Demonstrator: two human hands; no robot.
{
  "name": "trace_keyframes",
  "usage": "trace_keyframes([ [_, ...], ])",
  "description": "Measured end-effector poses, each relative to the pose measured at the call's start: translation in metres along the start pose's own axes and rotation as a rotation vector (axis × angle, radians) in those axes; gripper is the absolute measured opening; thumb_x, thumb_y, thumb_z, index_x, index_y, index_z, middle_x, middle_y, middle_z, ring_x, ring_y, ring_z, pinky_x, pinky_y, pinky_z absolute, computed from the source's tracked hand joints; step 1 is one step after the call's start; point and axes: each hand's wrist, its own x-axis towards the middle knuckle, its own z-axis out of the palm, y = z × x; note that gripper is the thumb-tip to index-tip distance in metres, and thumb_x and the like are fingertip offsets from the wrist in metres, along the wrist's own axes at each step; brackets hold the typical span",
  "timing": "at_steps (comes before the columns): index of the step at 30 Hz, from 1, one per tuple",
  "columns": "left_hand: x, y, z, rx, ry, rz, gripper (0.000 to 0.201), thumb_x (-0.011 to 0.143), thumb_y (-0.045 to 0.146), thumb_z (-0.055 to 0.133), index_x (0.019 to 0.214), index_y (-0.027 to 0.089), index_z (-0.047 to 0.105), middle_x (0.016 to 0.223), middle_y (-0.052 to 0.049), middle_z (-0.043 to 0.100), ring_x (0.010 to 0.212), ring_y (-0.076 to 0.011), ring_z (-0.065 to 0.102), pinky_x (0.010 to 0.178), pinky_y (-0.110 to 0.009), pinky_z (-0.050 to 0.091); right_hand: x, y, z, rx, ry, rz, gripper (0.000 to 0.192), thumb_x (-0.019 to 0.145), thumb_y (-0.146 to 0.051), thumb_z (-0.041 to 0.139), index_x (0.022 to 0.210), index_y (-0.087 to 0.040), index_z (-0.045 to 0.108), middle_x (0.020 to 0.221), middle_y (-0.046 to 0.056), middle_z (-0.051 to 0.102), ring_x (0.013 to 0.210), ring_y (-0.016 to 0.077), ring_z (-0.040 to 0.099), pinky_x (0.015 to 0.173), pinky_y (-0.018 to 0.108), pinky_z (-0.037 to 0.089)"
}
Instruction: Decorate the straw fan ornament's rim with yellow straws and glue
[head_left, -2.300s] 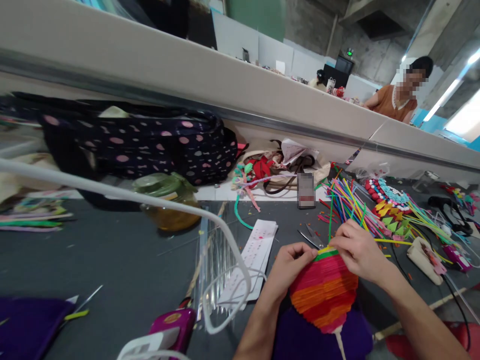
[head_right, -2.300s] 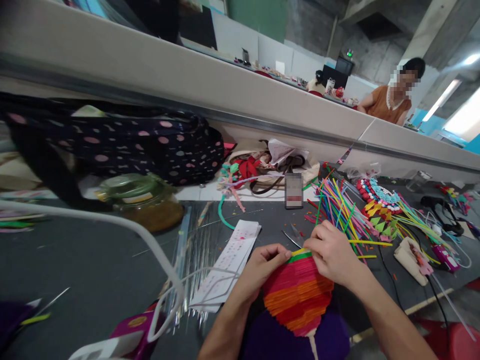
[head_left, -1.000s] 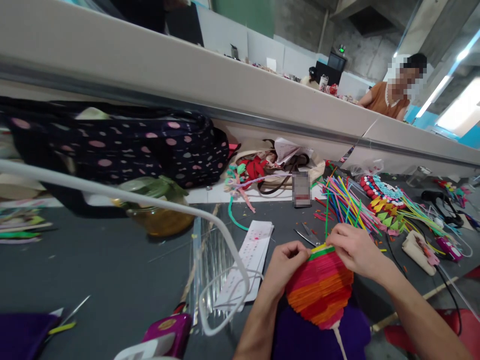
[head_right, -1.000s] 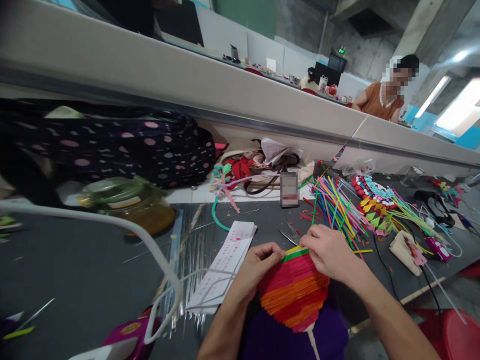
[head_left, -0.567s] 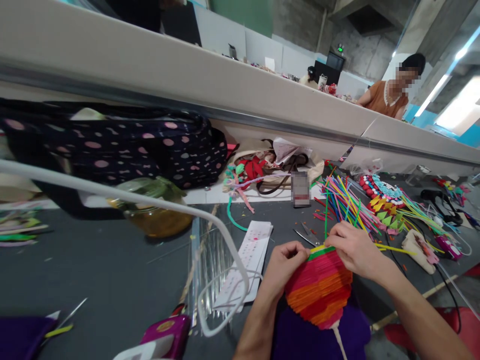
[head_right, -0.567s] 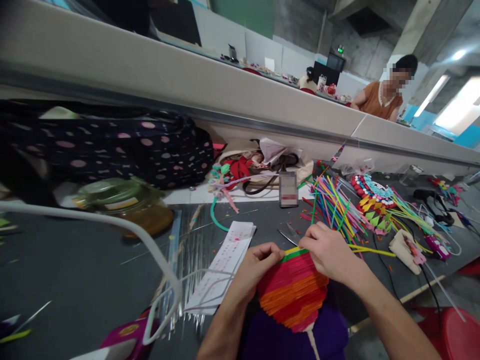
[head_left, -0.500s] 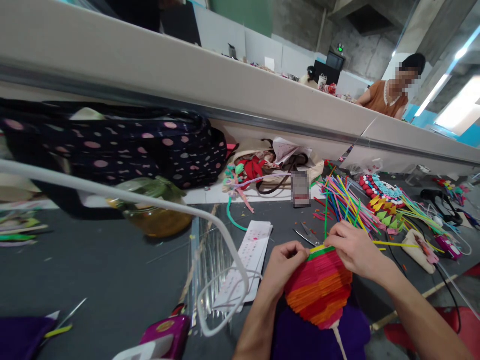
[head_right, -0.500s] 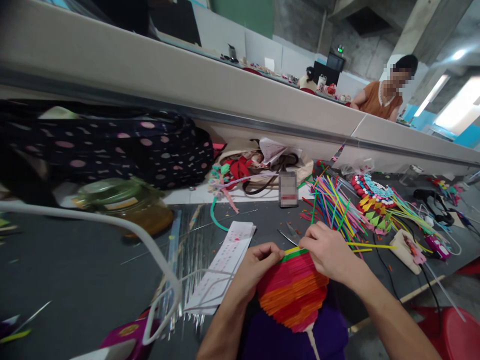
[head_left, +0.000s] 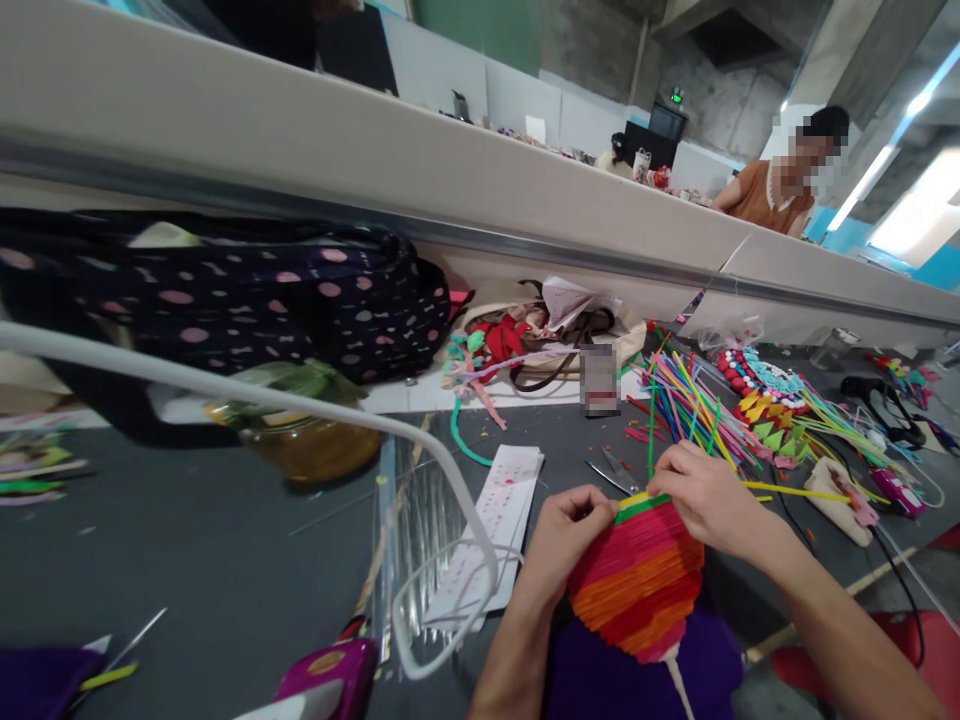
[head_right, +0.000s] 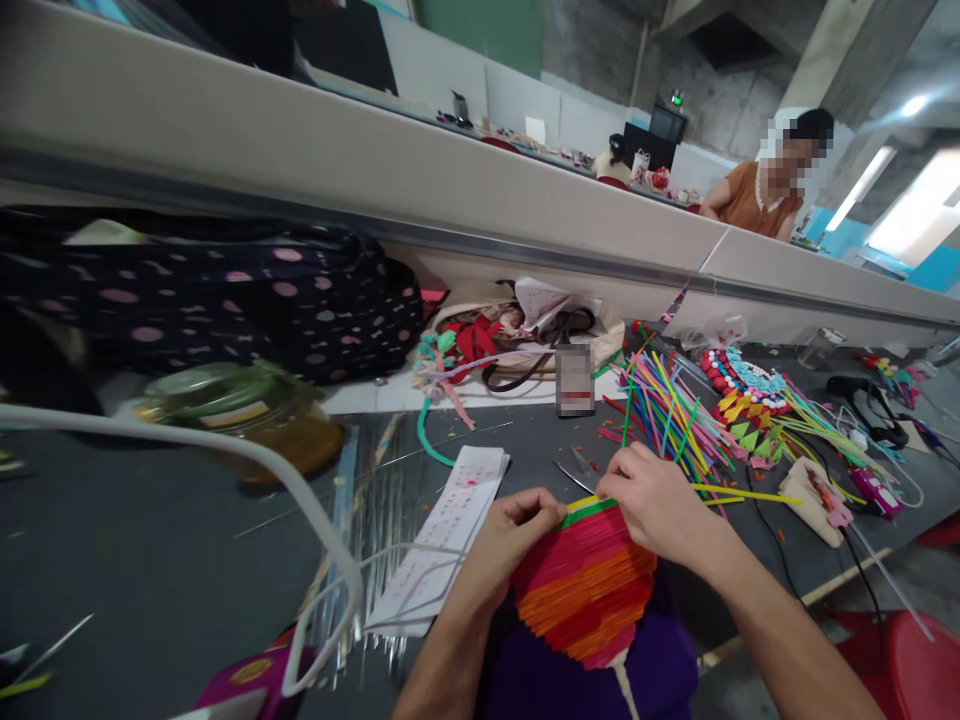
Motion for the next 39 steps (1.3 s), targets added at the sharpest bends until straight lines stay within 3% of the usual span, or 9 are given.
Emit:
trace_keyframes([
  [25,0.001,0.000,-0.001,0.004,0.021,-0.037,0.028,0.063,0.036,0.065,0.051,0.015,0.051,0.049,0.005,0.044,0.049,-0.0076,0.035,0.048,-0.020,0.023,-0.018,0.009,0.001,0.080,0.044,0.109,0.019,0.084,-0.002,0.047,0.089,-0.017,0.056,0.091,0.006,0.056,0.089,0.0206,0.049,0.076,0.032,0.041],
  [35,-0.001,0.000,0.001,-0.003,0.019,-0.039,0.027,0.064,0.035,0.065,0.052,0.015,0.051,0.050,0.004,0.046,0.049,-0.0077,0.035,0.048,-0.020,0.024,-0.023,0.010,0.000,0.090,0.065,0.098,0.022,0.086,-0.004,0.047,0.095,-0.018,0.061,0.094,0.007,0.058,0.091,0.0205,0.051,0.078,0.032,0.044],
  [39,-0.001,0.002,0.001,0.000,0.016,-0.024,0.027,0.065,0.033,0.065,0.051,0.015,0.051,0.049,0.004,0.045,0.050,-0.0077,0.035,0.048,-0.020,0.024,-0.022,0.007,-0.004,0.099,0.035,0.071,0.031,0.084,-0.003,0.047,0.108,-0.018,0.060,0.106,0.009,0.057,0.101,0.0209,0.052,0.085,0.033,0.045],
])
